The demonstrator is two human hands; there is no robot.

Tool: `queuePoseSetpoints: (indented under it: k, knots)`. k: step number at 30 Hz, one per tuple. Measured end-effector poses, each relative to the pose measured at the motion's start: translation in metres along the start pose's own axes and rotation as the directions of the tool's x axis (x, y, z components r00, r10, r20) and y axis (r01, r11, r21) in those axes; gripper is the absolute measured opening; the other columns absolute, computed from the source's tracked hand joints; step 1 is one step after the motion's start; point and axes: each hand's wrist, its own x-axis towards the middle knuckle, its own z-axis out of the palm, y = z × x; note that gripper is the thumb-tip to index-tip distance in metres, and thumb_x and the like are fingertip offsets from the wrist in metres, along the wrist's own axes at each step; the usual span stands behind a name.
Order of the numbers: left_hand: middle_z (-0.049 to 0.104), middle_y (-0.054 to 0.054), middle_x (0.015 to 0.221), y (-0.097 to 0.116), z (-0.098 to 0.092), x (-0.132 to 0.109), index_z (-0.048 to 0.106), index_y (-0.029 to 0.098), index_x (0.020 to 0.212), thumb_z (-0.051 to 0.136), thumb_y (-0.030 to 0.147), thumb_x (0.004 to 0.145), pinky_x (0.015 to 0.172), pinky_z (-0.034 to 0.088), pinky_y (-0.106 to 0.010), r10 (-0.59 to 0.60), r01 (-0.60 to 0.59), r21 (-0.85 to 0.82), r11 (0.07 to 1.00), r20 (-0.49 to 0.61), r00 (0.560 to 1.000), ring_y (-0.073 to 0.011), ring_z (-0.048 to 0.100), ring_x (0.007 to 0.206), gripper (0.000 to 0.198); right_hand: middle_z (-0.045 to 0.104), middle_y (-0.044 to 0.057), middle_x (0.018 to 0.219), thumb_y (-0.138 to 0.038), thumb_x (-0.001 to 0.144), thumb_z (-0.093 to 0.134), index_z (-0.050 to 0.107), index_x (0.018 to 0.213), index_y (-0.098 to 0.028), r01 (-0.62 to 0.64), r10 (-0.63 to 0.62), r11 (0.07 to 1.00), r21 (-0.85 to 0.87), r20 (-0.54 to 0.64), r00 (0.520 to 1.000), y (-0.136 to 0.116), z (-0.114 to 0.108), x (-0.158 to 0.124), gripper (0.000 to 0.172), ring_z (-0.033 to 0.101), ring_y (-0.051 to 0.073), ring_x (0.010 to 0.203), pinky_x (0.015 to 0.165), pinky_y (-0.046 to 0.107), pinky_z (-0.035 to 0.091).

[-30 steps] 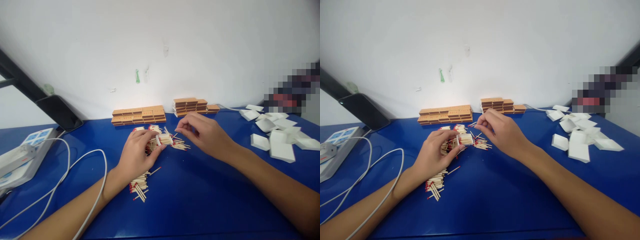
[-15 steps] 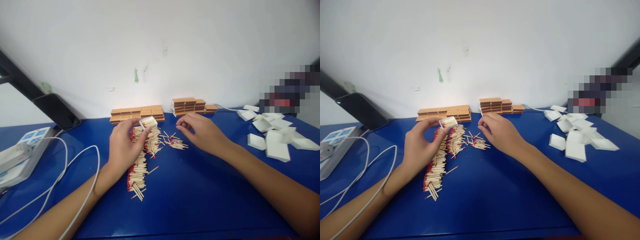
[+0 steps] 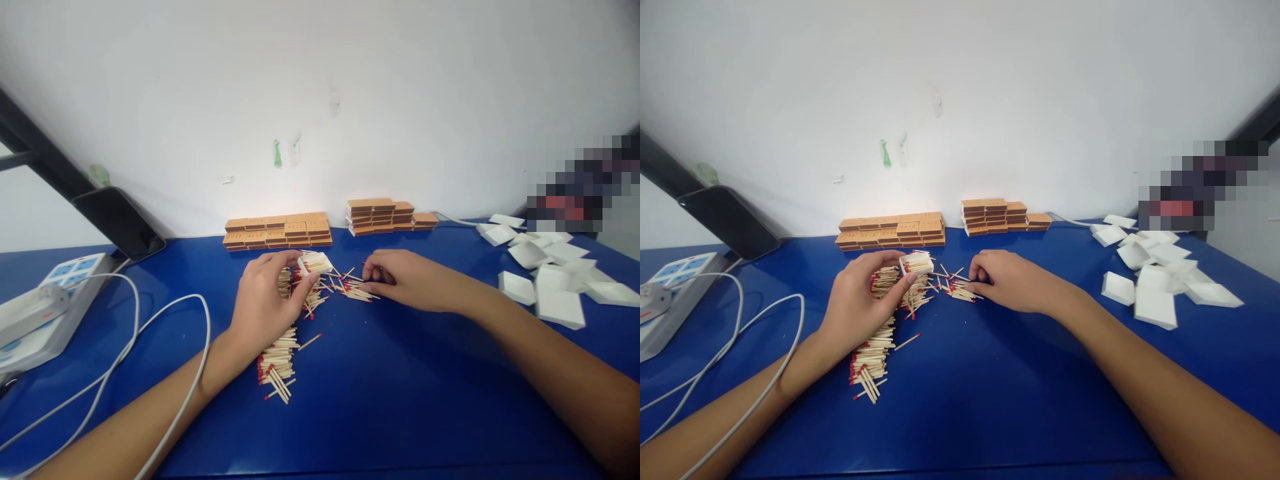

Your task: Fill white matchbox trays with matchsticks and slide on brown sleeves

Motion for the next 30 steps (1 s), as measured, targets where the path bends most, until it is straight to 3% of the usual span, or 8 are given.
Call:
queuePoseSetpoints:
  k: [6, 13, 18, 21, 25, 30]
  knots:
    - [0.079, -0.008, 0.111, 0.001, 0.000, 0.001, 0.071, 0.019, 0.116, 0.075, 0.042, 0.095, 0.092, 0.057, -0.047, 0.011, -0.011, 0.005, 1.000, 0.016, 1.000, -0.0284, 0.074, 0.103, 0.031, 0.071, 0.007, 0.087, -0.042, 0.100, 0.055, 0.066, 0.090, -0.021, -0.020, 0.017, 0.998, 0.055, 0.053, 0.998, 0.000, 0.005, 0.001, 0.025, 0.060, 0.019, 0.073, 0.065, 0.033, 0.042]
    - [0.079, -0.008, 0.111, 0.001, 0.000, 0.000, 0.071, 0.019, 0.115, 0.075, 0.040, 0.094, 0.092, 0.057, -0.048, 0.035, -0.034, -0.011, 0.999, 0.046, 0.998, -0.0288, 0.074, 0.103, 0.030, 0.068, 0.005, 0.086, -0.048, 0.101, 0.055, 0.065, 0.094, -0.021, -0.013, 0.008, 0.990, 0.137, 0.038, 0.999, -0.001, -0.004, -0.002, 0.029, 0.057, 0.018, 0.073, 0.066, 0.033, 0.043]
    - [0.078, -0.009, 0.103, 0.000, 0.003, -0.003, 0.071, 0.017, 0.117, 0.075, 0.045, 0.095, 0.089, 0.057, -0.049, 0.085, -0.083, -0.027, 0.996, 0.106, 0.991, -0.0295, 0.073, 0.096, 0.036, 0.064, 0.001, 0.085, -0.056, 0.103, 0.053, 0.061, 0.095, -0.022, 0.019, -0.044, 0.935, 0.354, 0.065, 0.997, -0.013, -0.008, -0.005, 0.036, 0.054, 0.017, 0.073, 0.065, 0.031, 0.042]
    - [0.078, -0.010, 0.108, 0.002, 0.004, -0.005, 0.069, 0.017, 0.121, 0.074, 0.042, 0.095, 0.094, 0.055, -0.049, 0.138, -0.131, -0.055, 0.990, 0.138, 0.981, -0.0290, 0.072, 0.101, 0.036, 0.061, -0.001, 0.081, -0.057, 0.103, 0.053, 0.060, 0.096, -0.022, 0.007, -0.044, 0.887, 0.462, 0.069, 0.997, -0.021, -0.004, -0.004, 0.036, 0.051, 0.015, 0.068, 0.062, 0.030, 0.040]
    - [0.076, -0.011, 0.116, 0.004, 0.004, -0.007, 0.068, 0.018, 0.122, 0.074, 0.039, 0.096, 0.097, 0.055, -0.048, 0.185, -0.169, -0.106, 0.980, 0.172, 0.968, -0.0289, 0.071, 0.107, 0.034, 0.062, -0.001, 0.080, -0.055, 0.101, 0.058, 0.061, 0.097, -0.022, 0.035, -0.032, 0.853, 0.520, -0.014, 0.999, -0.030, 0.007, -0.003, 0.033, 0.053, 0.015, 0.069, 0.063, 0.030, 0.042]
    - [0.077, -0.009, 0.115, 0.007, 0.003, -0.007, 0.068, 0.019, 0.121, 0.075, 0.038, 0.095, 0.095, 0.057, -0.045, 0.191, -0.165, -0.158, 0.973, 0.169, 0.967, -0.0272, 0.072, 0.106, 0.033, 0.064, 0.000, 0.083, -0.049, 0.102, 0.059, 0.065, 0.094, -0.022, 0.134, -0.093, 0.893, 0.429, -0.114, 0.989, -0.038, 0.013, -0.006, 0.029, 0.055, 0.016, 0.073, 0.067, 0.031, 0.042]
